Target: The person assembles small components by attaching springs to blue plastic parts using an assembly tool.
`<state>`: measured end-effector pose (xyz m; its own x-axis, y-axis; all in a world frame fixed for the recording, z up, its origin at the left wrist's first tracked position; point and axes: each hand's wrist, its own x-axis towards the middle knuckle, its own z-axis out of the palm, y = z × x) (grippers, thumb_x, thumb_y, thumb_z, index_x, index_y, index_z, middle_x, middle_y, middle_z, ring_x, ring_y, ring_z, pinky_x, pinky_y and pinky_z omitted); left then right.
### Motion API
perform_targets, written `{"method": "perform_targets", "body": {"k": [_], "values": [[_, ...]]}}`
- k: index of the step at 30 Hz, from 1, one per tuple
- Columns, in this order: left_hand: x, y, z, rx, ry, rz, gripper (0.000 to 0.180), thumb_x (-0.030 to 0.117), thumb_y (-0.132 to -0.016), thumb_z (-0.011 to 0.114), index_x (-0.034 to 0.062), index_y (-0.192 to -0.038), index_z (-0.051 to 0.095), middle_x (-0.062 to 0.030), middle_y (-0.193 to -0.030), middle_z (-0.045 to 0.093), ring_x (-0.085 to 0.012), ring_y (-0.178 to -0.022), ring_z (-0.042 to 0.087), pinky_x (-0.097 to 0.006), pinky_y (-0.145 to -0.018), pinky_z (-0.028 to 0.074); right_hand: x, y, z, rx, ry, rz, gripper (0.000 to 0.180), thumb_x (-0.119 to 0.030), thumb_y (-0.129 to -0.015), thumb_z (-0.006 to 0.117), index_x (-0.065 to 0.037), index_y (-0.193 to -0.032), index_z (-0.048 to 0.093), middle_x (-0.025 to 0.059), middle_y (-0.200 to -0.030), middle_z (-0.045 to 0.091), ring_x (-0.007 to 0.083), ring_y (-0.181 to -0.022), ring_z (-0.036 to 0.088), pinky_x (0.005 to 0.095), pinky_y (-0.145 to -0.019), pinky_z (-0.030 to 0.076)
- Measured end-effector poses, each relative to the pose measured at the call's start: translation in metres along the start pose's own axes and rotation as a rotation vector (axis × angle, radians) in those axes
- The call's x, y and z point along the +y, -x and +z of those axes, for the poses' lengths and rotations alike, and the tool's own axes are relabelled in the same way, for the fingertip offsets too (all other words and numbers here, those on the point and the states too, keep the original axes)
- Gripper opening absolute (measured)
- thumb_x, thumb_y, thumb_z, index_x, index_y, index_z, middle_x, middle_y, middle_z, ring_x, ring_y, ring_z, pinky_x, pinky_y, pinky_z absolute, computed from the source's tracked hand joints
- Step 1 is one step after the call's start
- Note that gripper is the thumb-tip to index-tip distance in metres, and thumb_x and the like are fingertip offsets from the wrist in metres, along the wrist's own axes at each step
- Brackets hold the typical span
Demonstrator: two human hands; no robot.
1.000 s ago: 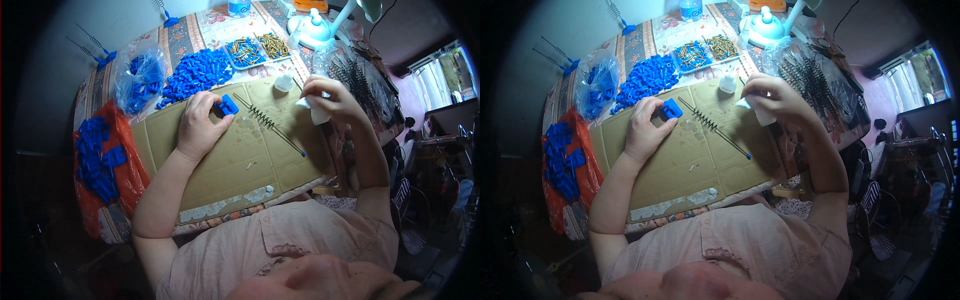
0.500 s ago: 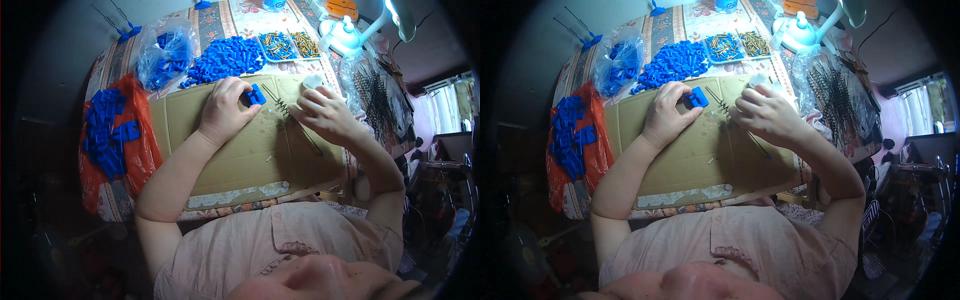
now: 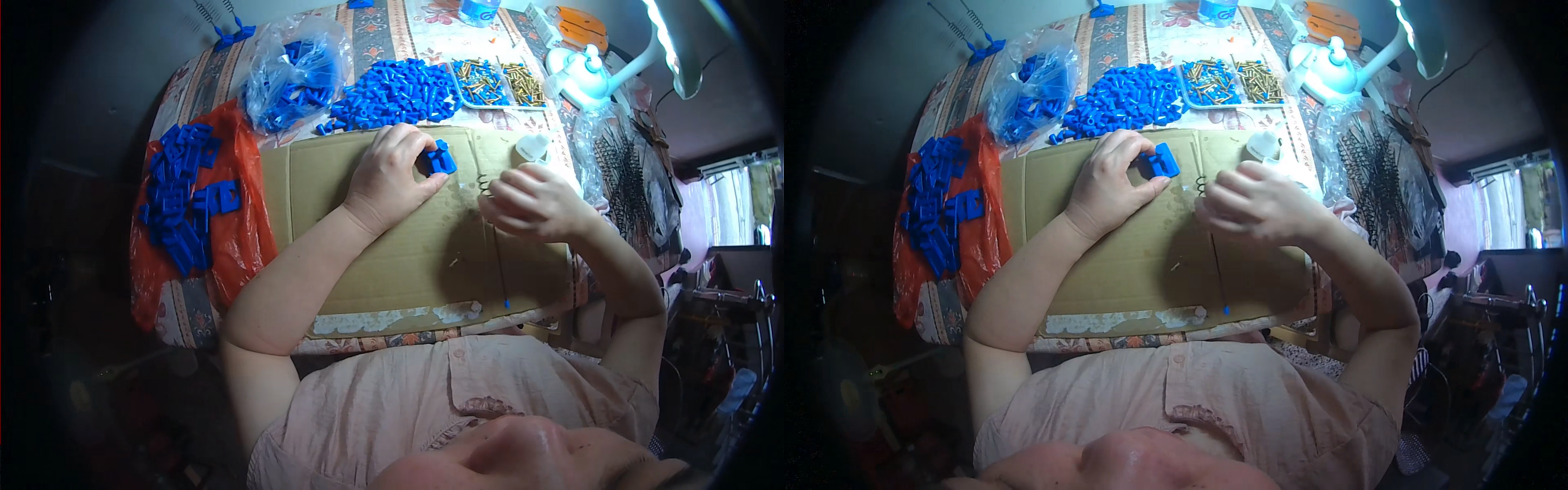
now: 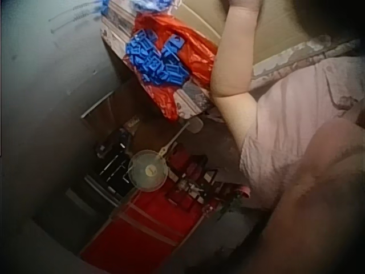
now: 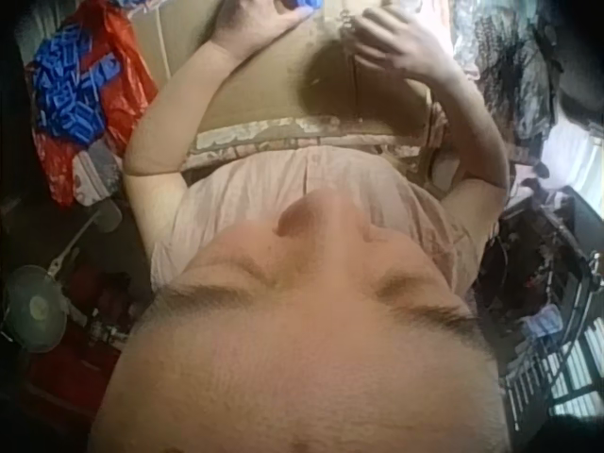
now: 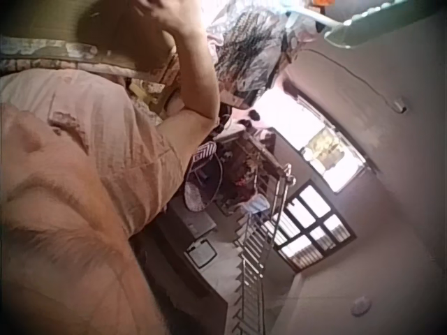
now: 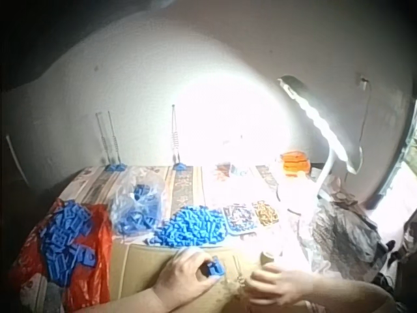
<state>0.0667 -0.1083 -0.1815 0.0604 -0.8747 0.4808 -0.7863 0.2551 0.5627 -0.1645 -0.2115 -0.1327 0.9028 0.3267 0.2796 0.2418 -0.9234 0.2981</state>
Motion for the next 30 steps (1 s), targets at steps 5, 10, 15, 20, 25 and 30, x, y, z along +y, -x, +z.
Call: {"method": "perform_targets", "body": {"k": [5, 10, 15, 20, 25, 30], "values": [[-0.002, 0.001, 0.000, -0.021, 0.006, -0.006, 0.035, 0.017, -0.069, 0.079, 0.0029, -0.095, 0.059, -0.0129, -0.102, 0.059, -0.0314, -0.101, 0.057, -0.040, -0.091, 0.046, 0.001, -0.016, -0.015, 0.429, -0.487, 0.555, 0.026, 0.003, -0.076, 0.072, -0.003, -0.100, 0.063, 0.0129, -0.099, 0.065, 0.0241, -0.081, 0.065, 0.0321, -0.069, 0.053], [-0.002, 0.001, 0.001, -0.018, -0.001, -0.006, 0.036, 0.017, -0.069, 0.079, 0.0026, -0.095, 0.059, -0.0131, -0.101, 0.060, -0.0312, -0.101, 0.057, -0.040, -0.092, 0.046, 0.003, -0.037, -0.007, 0.571, -0.780, 0.766, 0.020, 0.004, -0.082, 0.067, 0.001, -0.101, 0.061, 0.0098, -0.097, 0.067, 0.0163, -0.083, 0.065, 0.0287, -0.072, 0.052], [-0.001, 0.000, 0.001, 0.003, 0.008, 0.004, 0.036, 0.017, -0.069, 0.079, 0.0025, -0.094, 0.059, -0.0131, -0.100, 0.060, -0.0312, -0.099, 0.057, -0.041, -0.092, 0.046, 0.007, -0.045, 0.003, 0.577, -0.779, 0.760, 0.020, 0.003, -0.086, 0.065, 0.001, -0.104, 0.059, 0.0081, -0.093, 0.067, 0.0156, -0.086, 0.065, 0.0282, -0.074, 0.051], [0.000, 0.000, -0.001, -0.026, -0.007, -0.014, 0.036, 0.018, -0.069, 0.079, 0.0025, -0.095, 0.059, -0.0137, -0.100, 0.061, -0.0312, -0.100, 0.057, -0.040, -0.092, 0.046, 0.012, -0.049, 0.000, 0.593, -0.744, 0.763, 0.021, 0.002, -0.085, 0.066, 0.002, -0.105, 0.059, 0.0079, -0.092, 0.068, 0.0154, -0.084, 0.066, 0.0282, -0.073, 0.053], [0.001, 0.000, -0.002, 0.002, 0.006, -0.016, 0.036, 0.016, -0.069, 0.077, 0.0026, -0.097, 0.059, -0.0141, -0.102, 0.059, -0.0309, -0.098, 0.057, -0.039, -0.091, 0.046, 0.013, -0.039, -0.010, 0.659, -0.749, 0.816, 0.021, 0.003, -0.085, 0.064, 0.002, -0.106, 0.060, 0.0092, -0.092, 0.068, 0.0135, -0.082, 0.067, 0.0264, -0.074, 0.053], [0.004, -0.005, -0.012, -0.070, 0.132, -0.132, 0.030, 0.006, -0.072, 0.067, 0.0035, -0.101, 0.059, -0.0104, -0.103, 0.057, -0.0227, -0.095, 0.058, -0.033, -0.085, 0.048, 0.008, -0.018, -0.018, 0.751, -0.856, 0.808, 0.021, 0.007, -0.087, 0.061, 0.004, -0.108, 0.057, 0.0098, -0.097, 0.067, 0.0127, -0.084, 0.065, 0.0267, -0.076, 0.053]]}}
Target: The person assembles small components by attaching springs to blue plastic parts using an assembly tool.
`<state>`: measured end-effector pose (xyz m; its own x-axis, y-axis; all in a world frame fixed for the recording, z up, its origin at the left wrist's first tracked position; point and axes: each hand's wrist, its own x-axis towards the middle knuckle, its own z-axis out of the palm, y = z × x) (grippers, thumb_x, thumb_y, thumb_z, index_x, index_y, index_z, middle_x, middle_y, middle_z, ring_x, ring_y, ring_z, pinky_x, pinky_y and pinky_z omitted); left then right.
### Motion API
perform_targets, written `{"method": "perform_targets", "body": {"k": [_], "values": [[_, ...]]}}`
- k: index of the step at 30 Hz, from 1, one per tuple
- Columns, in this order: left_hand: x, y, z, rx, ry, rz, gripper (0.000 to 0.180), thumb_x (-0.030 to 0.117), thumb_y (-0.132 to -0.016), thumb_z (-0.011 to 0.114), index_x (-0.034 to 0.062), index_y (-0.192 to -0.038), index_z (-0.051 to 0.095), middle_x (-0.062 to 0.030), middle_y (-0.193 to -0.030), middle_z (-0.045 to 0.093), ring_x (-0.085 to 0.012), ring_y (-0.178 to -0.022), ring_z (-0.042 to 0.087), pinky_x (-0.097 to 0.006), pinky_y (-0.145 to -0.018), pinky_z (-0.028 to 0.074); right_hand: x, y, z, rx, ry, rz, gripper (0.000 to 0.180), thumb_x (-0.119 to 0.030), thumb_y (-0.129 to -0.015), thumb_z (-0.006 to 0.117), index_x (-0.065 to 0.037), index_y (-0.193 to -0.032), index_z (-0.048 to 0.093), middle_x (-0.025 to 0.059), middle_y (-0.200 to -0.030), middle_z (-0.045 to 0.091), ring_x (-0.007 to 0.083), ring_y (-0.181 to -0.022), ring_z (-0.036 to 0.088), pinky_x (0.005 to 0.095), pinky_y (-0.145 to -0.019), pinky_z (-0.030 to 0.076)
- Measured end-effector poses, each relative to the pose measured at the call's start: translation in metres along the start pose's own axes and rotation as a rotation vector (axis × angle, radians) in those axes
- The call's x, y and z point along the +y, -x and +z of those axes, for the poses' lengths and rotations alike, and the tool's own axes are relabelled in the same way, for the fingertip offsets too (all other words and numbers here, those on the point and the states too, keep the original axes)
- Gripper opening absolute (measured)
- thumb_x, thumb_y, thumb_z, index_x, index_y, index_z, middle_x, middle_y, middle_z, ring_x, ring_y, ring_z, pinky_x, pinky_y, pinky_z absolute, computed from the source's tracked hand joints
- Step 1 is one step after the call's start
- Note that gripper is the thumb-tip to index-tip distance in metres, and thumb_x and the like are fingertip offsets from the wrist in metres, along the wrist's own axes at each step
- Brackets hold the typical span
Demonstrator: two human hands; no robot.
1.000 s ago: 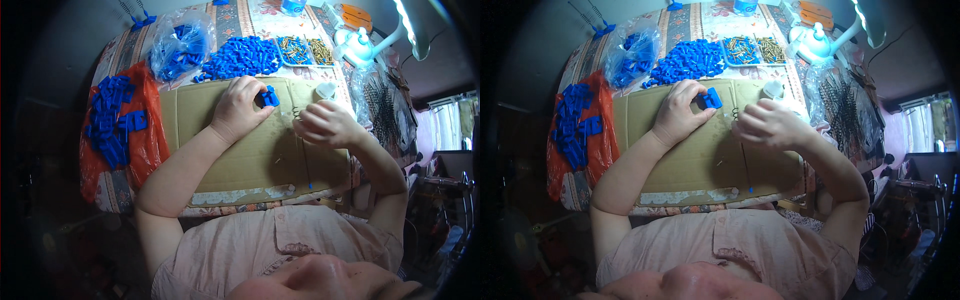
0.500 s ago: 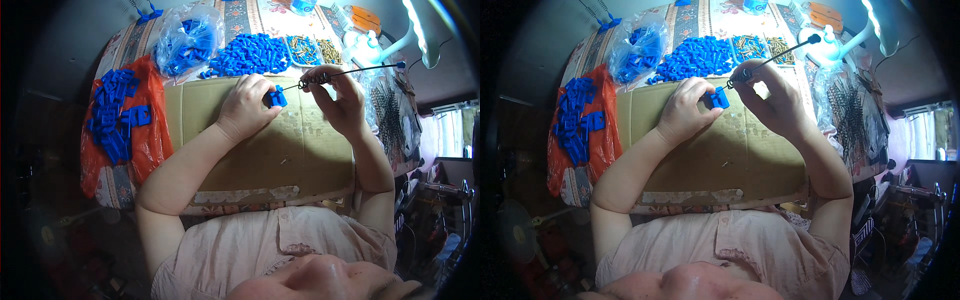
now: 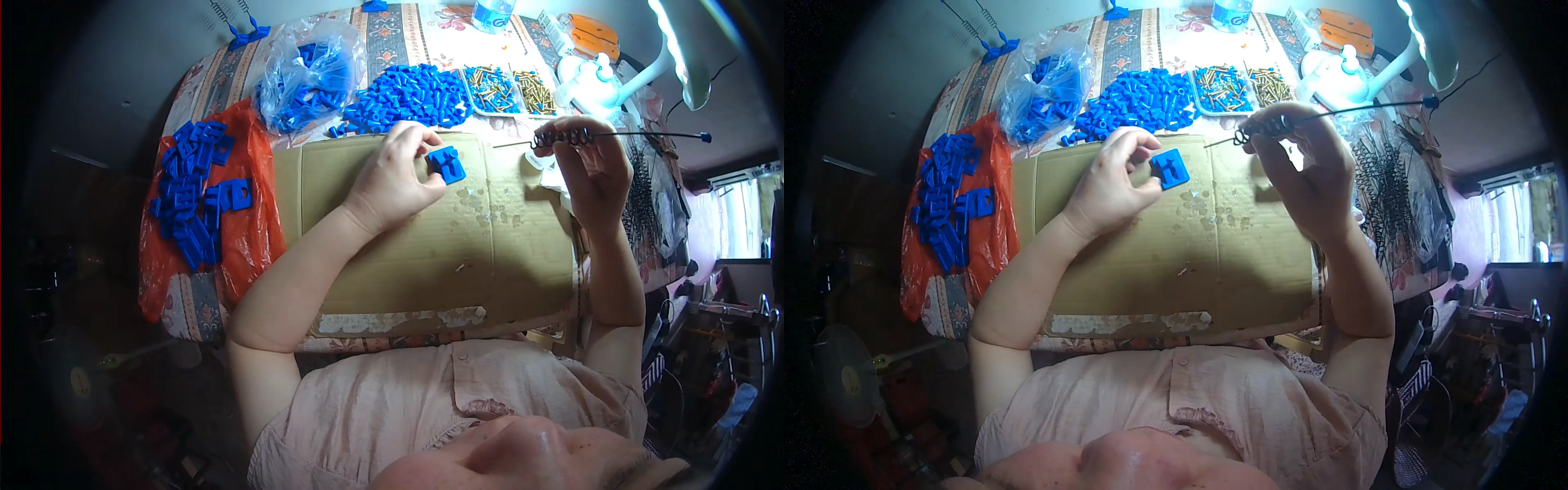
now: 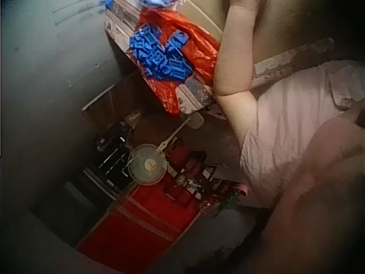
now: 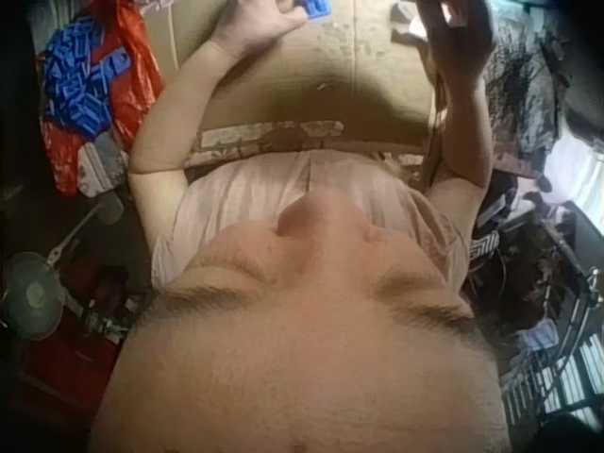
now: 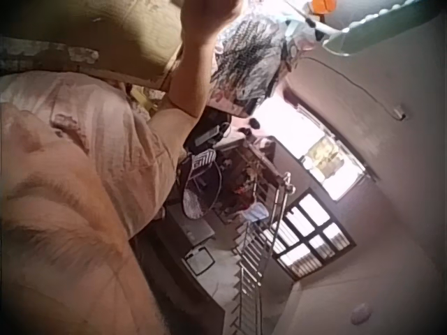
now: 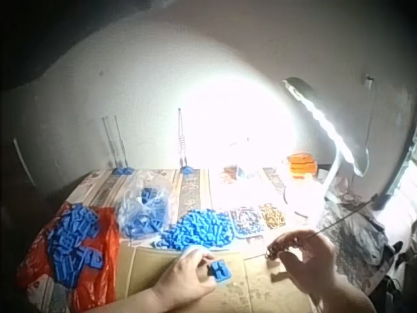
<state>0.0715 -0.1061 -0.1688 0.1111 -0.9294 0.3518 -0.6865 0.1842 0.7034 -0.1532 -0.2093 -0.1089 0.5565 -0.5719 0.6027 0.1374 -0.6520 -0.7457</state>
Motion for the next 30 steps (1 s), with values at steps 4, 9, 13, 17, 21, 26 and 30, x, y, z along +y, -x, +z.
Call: {"method": "perform_targets", "body": {"k": [4, 9, 13, 17, 21, 26, 30], "values": [[-0.005, -0.013, -0.022, 0.120, 0.128, -0.070, 0.020, -0.004, -0.075, 0.055, 0.0022, -0.093, 0.063, -0.0093, -0.091, 0.058, -0.0180, -0.083, 0.060, -0.030, -0.068, 0.051, 0.001, 0.014, -0.010, 0.045, -0.129, 0.051, 0.022, 0.008, -0.089, 0.058, 0.004, -0.110, 0.056, 0.0117, -0.101, 0.064, 0.0145, -0.087, 0.064, 0.0275, -0.077, 0.053], [-0.010, -0.038, -0.021, 0.095, -0.325, 0.072, 0.012, 0.007, -0.080, 0.065, 0.0019, -0.090, 0.068, -0.0136, -0.087, 0.064, -0.0256, -0.080, 0.063, -0.034, -0.072, 0.051, 0.005, 0.013, -0.010, 0.006, -0.186, 0.068, 0.021, 0.008, -0.090, 0.058, 0.004, -0.110, 0.056, 0.0129, -0.104, 0.064, 0.0165, -0.091, 0.066, 0.0291, -0.081, 0.055], [-0.012, -0.058, -0.001, 0.012, -0.459, 0.097, 0.015, 0.017, -0.080, 0.069, 0.0049, -0.089, 0.070, -0.0163, -0.091, 0.064, -0.0341, -0.086, 0.063, -0.043, -0.078, 0.051, 0.012, 0.014, -0.005, 0.021, -0.233, 0.023, 0.019, 0.006, -0.092, 0.057, 0.005, -0.110, 0.056, 0.0137, -0.104, 0.065, 0.0181, -0.096, 0.066, 0.0308, -0.085, 0.056], [-0.021, -0.068, 0.005, -0.067, -0.545, -0.033, 0.011, 0.018, -0.078, 0.069, 0.0081, -0.082, 0.069, -0.0149, -0.088, 0.065, -0.0330, -0.087, 0.064, -0.044, -0.079, 0.052, 0.014, 0.014, -0.004, 0.043, -0.259, 0.003, 0.018, 0.006, -0.092, 0.057, 0.005, -0.110, 0.056, 0.0134, -0.103, 0.065, 0.0180, -0.093, 0.067, 0.0305, -0.083, 0.056], [-0.017, -0.070, -0.007, -0.045, -0.272, -0.101, 0.010, 0.015, -0.078, 0.069, 0.0054, -0.078, 0.066, -0.0151, -0.081, 0.067, -0.0311, -0.076, 0.066, -0.040, -0.071, 0.053, 0.012, 0.014, -0.007, 0.043, -0.242, -0.009, 0.018, 0.005, -0.092, 0.058, 0.004, -0.110, 0.056, 0.0127, -0.102, 0.065, 0.0174, -0.092, 0.067, 0.0298, -0.083, 0.056], [0.015, -0.071, -0.031, 0.060, 0.559, -0.266, 0.007, 0.003, -0.089, 0.064, -0.0021, -0.091, 0.059, -0.0133, -0.085, 0.069, -0.0159, -0.074, 0.068, -0.027, -0.066, 0.057, 0.005, 0.017, -0.011, 0.103, -0.339, -0.003, 0.018, 0.005, -0.092, 0.058, 0.004, -0.109, 0.056, 0.0117, -0.101, 0.065, 0.0163, -0.091, 0.067, 0.0289, -0.081, 0.056], [0.039, -0.048, -0.030, 0.017, 0.726, -0.164, 0.009, 0.006, -0.090, 0.065, -0.0007, -0.093, 0.059, -0.0123, -0.091, 0.069, -0.0178, -0.078, 0.069, -0.028, -0.070, 0.057, -0.003, 0.016, -0.010, 0.128, -0.360, -0.023, 0.017, 0.006, -0.092, 0.057, 0.004, -0.109, 0.056, 0.0114, -0.100, 0.065, 0.0159, -0.090, 0.067, 0.0296, -0.081, 0.056]]}}
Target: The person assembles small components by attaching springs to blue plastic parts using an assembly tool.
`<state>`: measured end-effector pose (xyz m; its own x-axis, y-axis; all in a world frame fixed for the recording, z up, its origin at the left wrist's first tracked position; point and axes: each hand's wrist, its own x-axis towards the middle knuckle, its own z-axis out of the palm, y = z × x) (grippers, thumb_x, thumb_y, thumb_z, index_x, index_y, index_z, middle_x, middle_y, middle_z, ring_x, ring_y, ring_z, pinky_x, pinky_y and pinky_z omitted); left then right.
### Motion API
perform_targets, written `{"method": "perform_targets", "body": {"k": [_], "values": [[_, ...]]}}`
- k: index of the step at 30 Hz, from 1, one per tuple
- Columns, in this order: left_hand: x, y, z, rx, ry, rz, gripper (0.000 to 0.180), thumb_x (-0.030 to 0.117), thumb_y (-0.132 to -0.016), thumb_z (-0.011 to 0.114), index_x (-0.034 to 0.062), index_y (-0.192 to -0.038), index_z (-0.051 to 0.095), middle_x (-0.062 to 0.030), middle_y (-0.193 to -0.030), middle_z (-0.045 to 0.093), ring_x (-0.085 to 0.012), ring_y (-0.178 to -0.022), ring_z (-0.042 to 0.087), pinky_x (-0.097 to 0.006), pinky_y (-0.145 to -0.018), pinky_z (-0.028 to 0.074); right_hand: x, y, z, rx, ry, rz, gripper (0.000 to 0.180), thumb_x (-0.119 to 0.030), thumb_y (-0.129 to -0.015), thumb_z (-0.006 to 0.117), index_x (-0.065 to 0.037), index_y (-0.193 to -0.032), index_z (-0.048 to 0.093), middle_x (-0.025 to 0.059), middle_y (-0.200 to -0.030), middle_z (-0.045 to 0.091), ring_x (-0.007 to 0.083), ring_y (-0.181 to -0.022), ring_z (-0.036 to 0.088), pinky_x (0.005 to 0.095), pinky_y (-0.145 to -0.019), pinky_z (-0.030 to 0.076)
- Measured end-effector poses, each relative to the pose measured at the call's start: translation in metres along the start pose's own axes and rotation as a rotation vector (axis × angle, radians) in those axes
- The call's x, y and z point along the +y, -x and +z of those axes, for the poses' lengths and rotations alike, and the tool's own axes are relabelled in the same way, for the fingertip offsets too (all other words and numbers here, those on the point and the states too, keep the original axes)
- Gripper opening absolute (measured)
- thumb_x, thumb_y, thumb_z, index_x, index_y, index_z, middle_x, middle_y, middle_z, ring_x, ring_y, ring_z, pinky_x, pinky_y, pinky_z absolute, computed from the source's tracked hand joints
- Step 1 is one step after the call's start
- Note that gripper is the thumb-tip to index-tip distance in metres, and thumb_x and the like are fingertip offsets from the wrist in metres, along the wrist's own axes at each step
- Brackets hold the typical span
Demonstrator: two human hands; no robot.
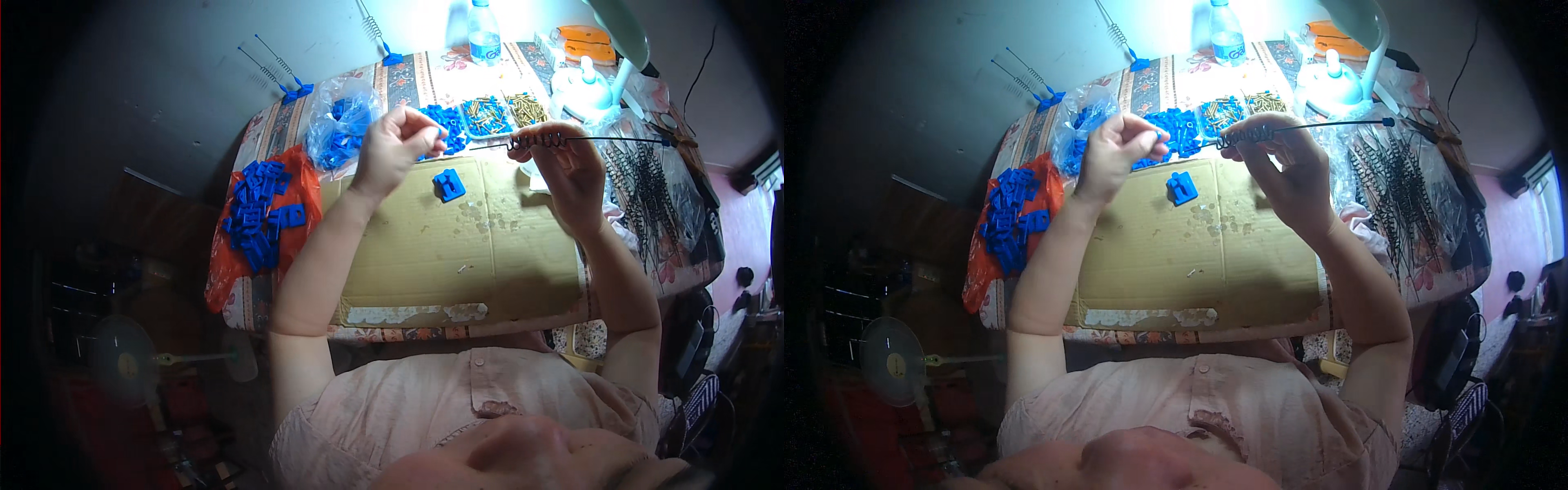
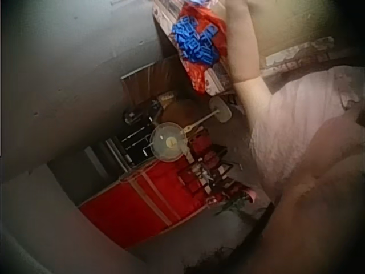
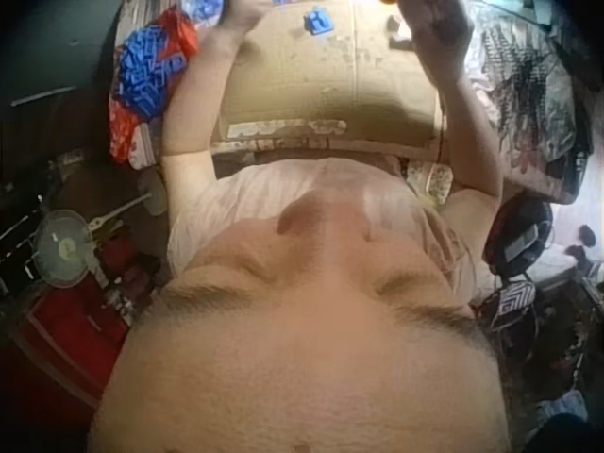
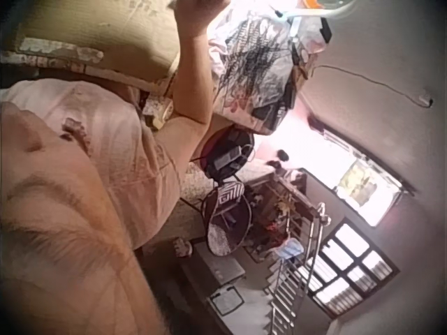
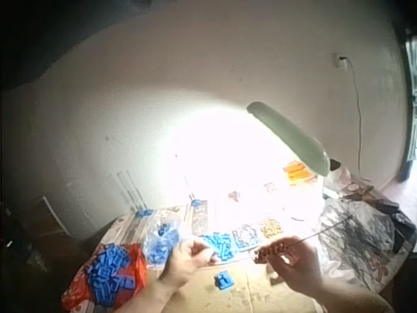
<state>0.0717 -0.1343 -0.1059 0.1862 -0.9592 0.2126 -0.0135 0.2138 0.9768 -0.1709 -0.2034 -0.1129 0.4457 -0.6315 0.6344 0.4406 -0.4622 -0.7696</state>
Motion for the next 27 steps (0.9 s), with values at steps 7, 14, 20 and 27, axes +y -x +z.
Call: {"method": "perform_targets", "body": {"k": [7, 14, 20, 27], "values": [[0.007, 0.036, 0.022, -0.040, -0.735, 0.545, 0.015, 0.007, -0.079, 0.078, 0.0006, -0.087, 0.067, -0.0068, -0.077, 0.065, -0.0113, -0.062, 0.059, -0.026, -0.059, 0.049, -0.011, 0.002, 0.004, -0.101, 0.068, -0.126, 0.021, 0.008, -0.089, 0.058, 0.006, -0.110, 0.055, 0.0128, -0.101, 0.066, 0.0162, -0.091, 0.067, 0.0295, -0.081, 0.055], [0.001, 0.037, 0.022, -0.055, -0.813, 0.706, 0.017, 0.005, -0.077, 0.078, 0.0017, -0.088, 0.066, -0.0080, -0.078, 0.066, -0.0139, -0.062, 0.059, -0.027, -0.059, 0.049, -0.012, 0.004, 0.006, -0.095, 0.049, -0.106, 0.023, 0.009, -0.087, 0.060, 0.005, -0.110, 0.056, 0.0128, -0.100, 0.067, 0.0157, -0.091, 0.067, 0.0292, -0.081, 0.055], [-0.001, 0.040, 0.024, -0.035, -0.805, 0.698, 0.017, 0.005, -0.077, 0.078, 0.0017, -0.088, 0.067, -0.0090, -0.079, 0.066, -0.0145, -0.062, 0.060, -0.027, -0.058, 0.050, -0.010, 0.004, 0.006, -0.113, 0.058, -0.105, 0.021, 0.009, -0.088, 0.059, 0.005, -0.109, 0.057, 0.0128, -0.100, 0.067, 0.0155, -0.091, 0.066, 0.0286, -0.081, 0.055], [0.001, 0.044, 0.026, -0.060, -0.821, 0.655, 0.015, 0.007, -0.078, 0.077, 0.0021, -0.087, 0.067, -0.0092, -0.078, 0.067, -0.0175, -0.063, 0.062, -0.029, -0.058, 0.050, -0.013, 0.003, 0.006, -0.145, 0.075, -0.066, 0.022, 0.009, -0.088, 0.058, 0.004, -0.109, 0.057, 0.0124, -0.101, 0.066, 0.0153, -0.090, 0.066, 0.0285, -0.081, 0.054]]}}
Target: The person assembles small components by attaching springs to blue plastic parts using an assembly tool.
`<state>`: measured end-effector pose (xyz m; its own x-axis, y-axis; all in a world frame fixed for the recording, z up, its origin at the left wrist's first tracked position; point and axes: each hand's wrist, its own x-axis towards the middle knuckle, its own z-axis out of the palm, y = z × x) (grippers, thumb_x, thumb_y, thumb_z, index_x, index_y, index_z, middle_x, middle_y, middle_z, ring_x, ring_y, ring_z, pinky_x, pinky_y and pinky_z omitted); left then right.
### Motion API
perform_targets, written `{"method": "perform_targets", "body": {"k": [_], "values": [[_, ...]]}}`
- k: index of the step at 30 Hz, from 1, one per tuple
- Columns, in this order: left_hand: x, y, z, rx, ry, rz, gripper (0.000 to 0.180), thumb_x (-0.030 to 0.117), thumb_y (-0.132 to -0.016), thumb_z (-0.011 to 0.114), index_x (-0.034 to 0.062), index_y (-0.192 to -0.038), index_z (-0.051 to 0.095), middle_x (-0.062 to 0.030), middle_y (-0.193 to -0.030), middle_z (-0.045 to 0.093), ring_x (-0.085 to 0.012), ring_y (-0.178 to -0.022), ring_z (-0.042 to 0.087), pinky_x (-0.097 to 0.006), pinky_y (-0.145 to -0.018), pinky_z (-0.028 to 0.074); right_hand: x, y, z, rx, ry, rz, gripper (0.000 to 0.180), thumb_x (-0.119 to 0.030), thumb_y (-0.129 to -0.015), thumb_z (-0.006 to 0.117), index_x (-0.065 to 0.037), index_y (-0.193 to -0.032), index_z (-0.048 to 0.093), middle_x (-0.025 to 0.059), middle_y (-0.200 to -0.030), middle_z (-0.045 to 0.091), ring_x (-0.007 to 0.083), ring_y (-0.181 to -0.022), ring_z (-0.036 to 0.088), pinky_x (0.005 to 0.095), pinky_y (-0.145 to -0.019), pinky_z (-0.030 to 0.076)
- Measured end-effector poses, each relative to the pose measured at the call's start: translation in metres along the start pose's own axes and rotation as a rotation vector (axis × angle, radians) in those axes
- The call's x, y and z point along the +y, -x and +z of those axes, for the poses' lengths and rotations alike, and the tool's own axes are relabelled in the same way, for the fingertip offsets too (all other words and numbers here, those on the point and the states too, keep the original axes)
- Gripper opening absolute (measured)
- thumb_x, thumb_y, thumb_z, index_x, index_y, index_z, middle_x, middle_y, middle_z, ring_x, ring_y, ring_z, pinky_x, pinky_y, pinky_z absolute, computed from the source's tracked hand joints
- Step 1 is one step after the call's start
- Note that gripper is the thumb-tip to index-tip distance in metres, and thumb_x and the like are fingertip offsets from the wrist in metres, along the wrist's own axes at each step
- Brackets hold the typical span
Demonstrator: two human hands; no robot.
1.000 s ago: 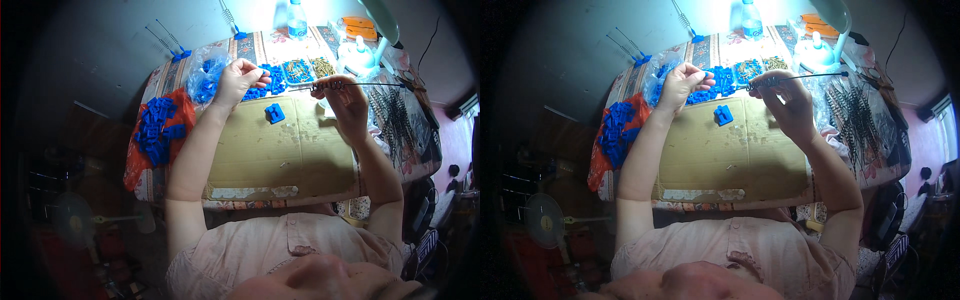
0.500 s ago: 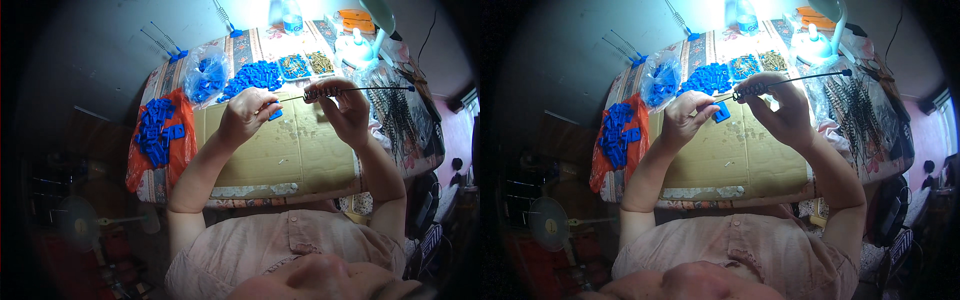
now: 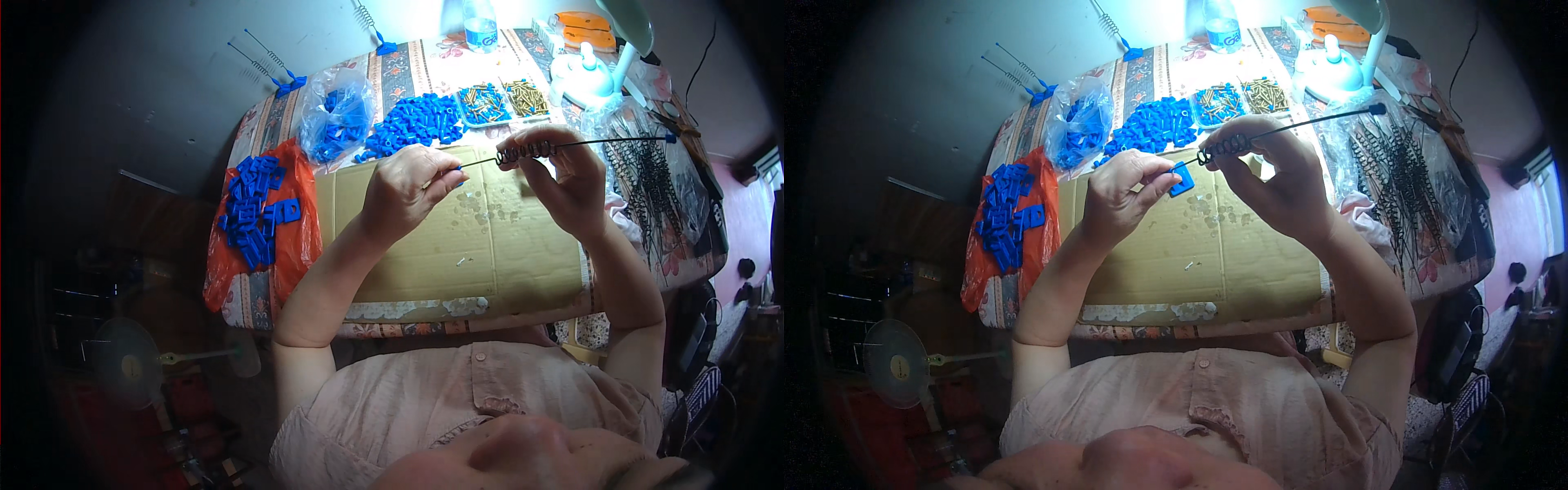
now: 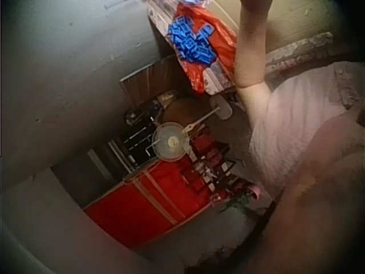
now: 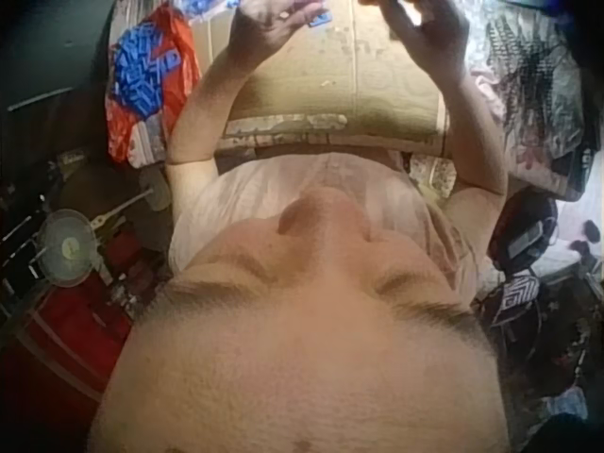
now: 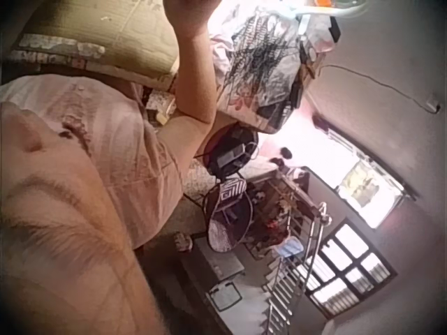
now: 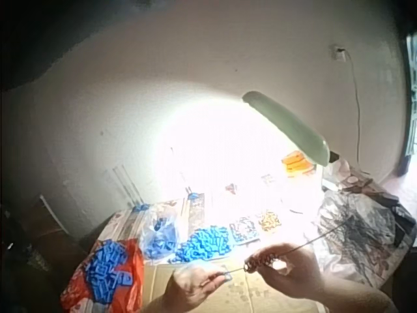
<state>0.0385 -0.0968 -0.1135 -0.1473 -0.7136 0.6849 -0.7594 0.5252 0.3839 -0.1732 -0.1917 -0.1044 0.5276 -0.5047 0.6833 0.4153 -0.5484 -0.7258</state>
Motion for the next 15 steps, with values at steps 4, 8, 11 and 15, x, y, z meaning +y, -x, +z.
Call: {"method": "perform_targets", "body": {"k": [4, 8, 11, 15], "values": [[0.002, -0.003, -0.002, -0.002, -0.040, 0.011, 0.015, 0.007, -0.077, 0.078, 0.0022, -0.087, 0.067, -0.0097, -0.079, 0.067, -0.0204, -0.065, 0.063, -0.030, -0.060, 0.050, -0.002, -0.002, -0.004, -0.039, 0.022, -0.008, 0.021, 0.008, -0.086, 0.061, 0.003, -0.106, 0.059, 0.0113, -0.099, 0.066, 0.0157, -0.091, 0.066, 0.0293, -0.081, 0.054], [0.004, -0.005, -0.001, 0.003, -0.065, 0.093, 0.016, 0.007, -0.076, 0.078, 0.0029, -0.086, 0.067, -0.0097, -0.078, 0.067, -0.0233, -0.068, 0.064, -0.032, -0.061, 0.050, 0.003, 0.001, -0.004, -0.083, 0.064, 0.028, 0.020, 0.006, -0.083, 0.066, 0.001, -0.102, 0.061, 0.0099, -0.096, 0.066, 0.0164, -0.089, 0.065, 0.0300, -0.078, 0.053], [0.010, -0.007, 0.000, 0.019, -0.063, 0.117, 0.016, 0.007, -0.075, 0.079, 0.0035, -0.086, 0.067, -0.0092, -0.077, 0.066, -0.0235, -0.069, 0.064, -0.033, -0.061, 0.050, 0.005, 0.002, -0.004, -0.134, 0.178, -0.009, 0.021, 0.005, -0.083, 0.067, 0.001, -0.102, 0.062, 0.0091, -0.096, 0.066, 0.0160, -0.087, 0.065, 0.0299, -0.076, 0.052], [0.015, -0.007, 0.005, 0.047, -0.063, 0.095, 0.018, 0.008, -0.074, 0.080, 0.0041, -0.085, 0.066, -0.0084, -0.075, 0.065, -0.0206, -0.068, 0.064, -0.031, -0.061, 0.050, 0.004, 0.002, -0.001, -0.154, 0.144, 0.012, 0.019, 0.003, -0.084, 0.067, 0.001, -0.102, 0.062, 0.0086, -0.095, 0.066, 0.0148, -0.088, 0.065, 0.0291, -0.077, 0.052]]}}
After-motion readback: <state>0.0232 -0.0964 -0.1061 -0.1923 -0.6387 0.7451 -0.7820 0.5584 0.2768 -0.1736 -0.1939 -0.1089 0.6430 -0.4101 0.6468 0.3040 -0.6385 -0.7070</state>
